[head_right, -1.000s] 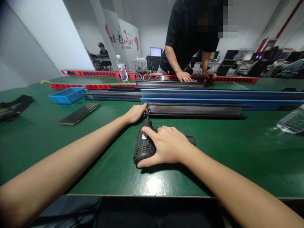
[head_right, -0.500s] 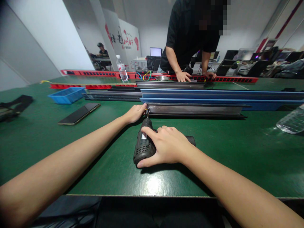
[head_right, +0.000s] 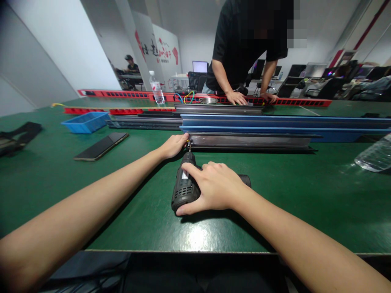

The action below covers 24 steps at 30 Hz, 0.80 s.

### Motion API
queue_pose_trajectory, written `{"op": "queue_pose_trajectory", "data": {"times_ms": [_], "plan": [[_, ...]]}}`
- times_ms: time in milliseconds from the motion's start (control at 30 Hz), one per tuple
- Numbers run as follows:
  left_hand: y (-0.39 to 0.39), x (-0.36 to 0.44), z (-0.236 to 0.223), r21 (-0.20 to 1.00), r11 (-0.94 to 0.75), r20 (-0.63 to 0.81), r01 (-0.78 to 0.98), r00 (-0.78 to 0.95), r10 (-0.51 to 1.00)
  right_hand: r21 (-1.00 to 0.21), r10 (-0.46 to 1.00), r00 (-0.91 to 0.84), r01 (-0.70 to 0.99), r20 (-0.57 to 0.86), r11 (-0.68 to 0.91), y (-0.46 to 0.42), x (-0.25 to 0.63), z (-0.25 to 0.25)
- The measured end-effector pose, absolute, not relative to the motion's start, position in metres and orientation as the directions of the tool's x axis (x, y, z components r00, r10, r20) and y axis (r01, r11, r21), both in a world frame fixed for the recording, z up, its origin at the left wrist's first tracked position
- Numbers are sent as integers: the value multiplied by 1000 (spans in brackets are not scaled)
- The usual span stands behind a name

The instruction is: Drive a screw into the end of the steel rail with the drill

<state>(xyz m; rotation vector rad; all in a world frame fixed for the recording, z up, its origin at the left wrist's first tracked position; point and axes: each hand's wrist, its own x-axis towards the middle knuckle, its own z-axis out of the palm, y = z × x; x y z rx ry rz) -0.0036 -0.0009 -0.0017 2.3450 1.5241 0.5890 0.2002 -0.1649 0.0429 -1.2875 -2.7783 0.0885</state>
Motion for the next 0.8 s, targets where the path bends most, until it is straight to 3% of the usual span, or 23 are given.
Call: {"op": "queue_pose_trajectory", "data": {"times_ms": [800], "plan": [[-2, -3, -1, 440, -397, 181, 806, 353, 918, -94, 768, -639, 762, 42, 640, -165, 200, 45]]}}
